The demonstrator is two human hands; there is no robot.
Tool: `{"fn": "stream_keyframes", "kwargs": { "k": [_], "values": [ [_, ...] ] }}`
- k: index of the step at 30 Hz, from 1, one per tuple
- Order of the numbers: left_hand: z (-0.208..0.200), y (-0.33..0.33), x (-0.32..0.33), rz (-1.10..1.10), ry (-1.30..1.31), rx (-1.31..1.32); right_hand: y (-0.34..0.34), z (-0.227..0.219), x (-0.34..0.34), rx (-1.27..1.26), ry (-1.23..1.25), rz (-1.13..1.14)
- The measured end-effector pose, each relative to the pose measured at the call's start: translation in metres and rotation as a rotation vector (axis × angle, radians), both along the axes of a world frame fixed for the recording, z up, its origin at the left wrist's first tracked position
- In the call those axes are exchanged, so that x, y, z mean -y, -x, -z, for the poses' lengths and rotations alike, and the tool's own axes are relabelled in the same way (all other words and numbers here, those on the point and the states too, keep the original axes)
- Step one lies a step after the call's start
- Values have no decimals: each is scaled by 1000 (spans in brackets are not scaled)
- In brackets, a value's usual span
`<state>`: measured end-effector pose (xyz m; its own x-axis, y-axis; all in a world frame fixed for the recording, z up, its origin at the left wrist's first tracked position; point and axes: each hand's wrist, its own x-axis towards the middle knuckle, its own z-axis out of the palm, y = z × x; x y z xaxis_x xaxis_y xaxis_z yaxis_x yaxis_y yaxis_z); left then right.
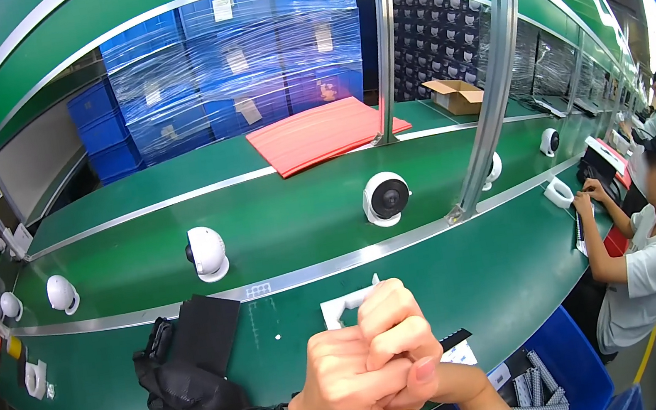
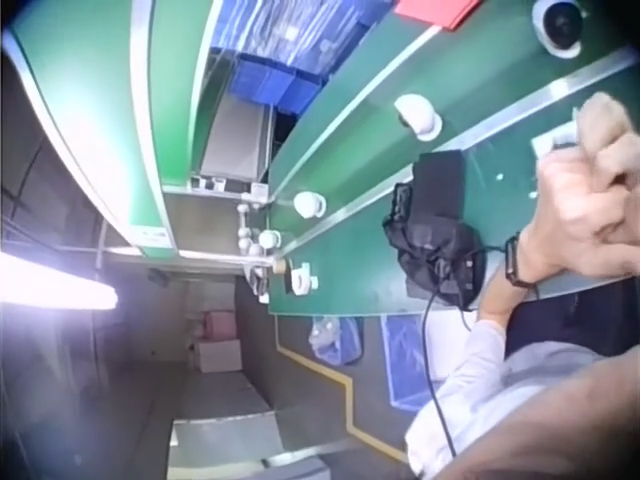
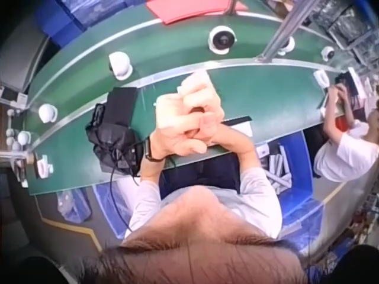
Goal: Attaching adhesive foam seals and inserting camera modules into housings on an assembly line.
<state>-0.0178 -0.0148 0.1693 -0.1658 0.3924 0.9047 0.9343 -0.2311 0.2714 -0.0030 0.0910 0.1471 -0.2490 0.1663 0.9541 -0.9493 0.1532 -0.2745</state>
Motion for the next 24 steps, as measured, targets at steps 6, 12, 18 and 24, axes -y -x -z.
{"fn": "stream_keyframes", "kwargs": {
  "k": [6, 12, 18, 24],
  "values": [
    [6, -3, -1, 112, -111, 229, 7, 3, 22, -122, 167, -29],
    [27, -12, 16, -71, -83, 553, 8, -2, 16, -179, 17, 74],
    [4, -13, 2, 329, -176, 944, 18, -18, -17, -312, -253, 187],
    [-10, -2, 2, 1291, -412, 1399, 16, -27, -26, -158, -416, 214]
  ]
}}
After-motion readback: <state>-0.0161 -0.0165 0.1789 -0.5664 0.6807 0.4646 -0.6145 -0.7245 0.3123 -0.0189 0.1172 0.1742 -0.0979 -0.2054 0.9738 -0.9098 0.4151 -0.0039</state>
